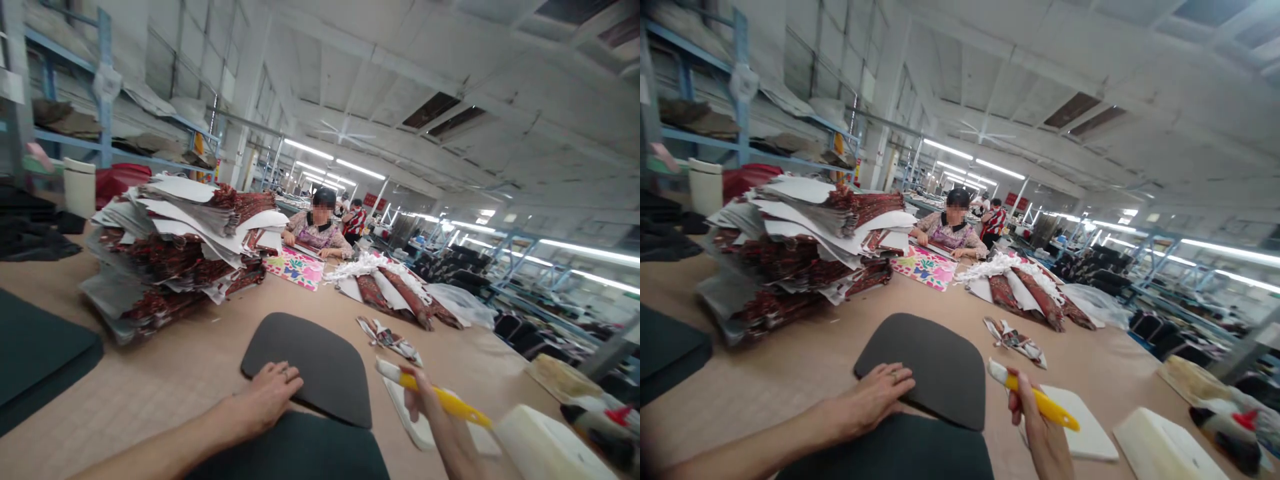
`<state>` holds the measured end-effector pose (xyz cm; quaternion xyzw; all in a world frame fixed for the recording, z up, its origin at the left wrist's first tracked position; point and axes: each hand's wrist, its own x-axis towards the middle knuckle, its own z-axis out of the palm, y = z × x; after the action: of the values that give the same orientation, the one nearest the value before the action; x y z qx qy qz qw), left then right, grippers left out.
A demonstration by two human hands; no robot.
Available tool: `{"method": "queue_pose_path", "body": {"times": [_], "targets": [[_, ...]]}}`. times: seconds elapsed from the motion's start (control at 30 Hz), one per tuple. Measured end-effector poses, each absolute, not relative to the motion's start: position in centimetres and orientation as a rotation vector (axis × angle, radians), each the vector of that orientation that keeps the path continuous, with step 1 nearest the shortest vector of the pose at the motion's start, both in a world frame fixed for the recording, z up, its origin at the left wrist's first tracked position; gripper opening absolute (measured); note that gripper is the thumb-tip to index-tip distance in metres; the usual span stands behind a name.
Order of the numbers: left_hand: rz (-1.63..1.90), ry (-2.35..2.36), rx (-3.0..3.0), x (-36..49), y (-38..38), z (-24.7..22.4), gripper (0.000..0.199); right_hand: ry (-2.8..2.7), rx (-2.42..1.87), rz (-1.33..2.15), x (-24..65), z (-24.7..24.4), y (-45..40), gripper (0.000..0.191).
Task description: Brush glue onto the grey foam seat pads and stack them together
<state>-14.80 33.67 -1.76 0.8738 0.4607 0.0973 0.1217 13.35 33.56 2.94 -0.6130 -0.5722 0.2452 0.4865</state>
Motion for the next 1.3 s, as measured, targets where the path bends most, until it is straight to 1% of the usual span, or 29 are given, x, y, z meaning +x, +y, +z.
{"method": "queue_pose_path", "body": {"times": [0.1,0.23,0.33,0.4,0.5,0.57,0.73,0.93,1.13,1.2,1.3], "targets": [[0.251,1.369,2.522,-13.7,34.7,-3.7,0.047,-1.457,-1.351,0.730,10.8,3.6,37.1,0.058],[0.180,1.404,2.468,-13.1,34.8,-5.1,0.067,-1.576,-1.192,0.887,6.0,4.8,41.0,0.054],[0.129,1.407,2.443,-13.0,35.3,-5.5,0.071,-1.738,-1.118,1.039,2.0,4.0,43.4,0.049],[0.121,1.364,2.446,-13.0,35.9,-6.0,0.066,-1.895,-1.042,1.168,-0.4,2.8,44.7,0.042],[0.110,1.308,2.417,-13.2,36.7,-6.8,0.050,-2.077,-0.910,1.328,-3.0,1.4,45.9,0.030],[0.137,1.318,2.378,-13.2,37.1,-7.1,0.045,-2.160,-0.854,1.408,-4.2,1.0,46.2,0.026],[0.104,1.321,2.271,-13.2,37.4,-6.7,0.042,-2.339,-0.765,1.582,-6.1,0.8,47.0,0.021],[0.277,1.302,2.267,-13.1,37.6,-7.3,0.040,-2.475,-0.767,1.537,-6.8,-0.1,49.1,0.021],[0.249,1.301,2.310,-13.1,37.8,-8.2,0.039,-2.386,-0.854,1.354,-6.9,-0.8,53.2,0.020],[0.283,1.298,2.335,-13.0,37.8,-8.3,0.039,-2.319,-0.896,1.259,-6.8,-0.9,54.6,0.024],[0.195,1.272,2.315,-13.8,38.0,-6.8,0.038,-2.216,-0.961,1.117,-5.8,-0.9,55.6,0.037]]}}
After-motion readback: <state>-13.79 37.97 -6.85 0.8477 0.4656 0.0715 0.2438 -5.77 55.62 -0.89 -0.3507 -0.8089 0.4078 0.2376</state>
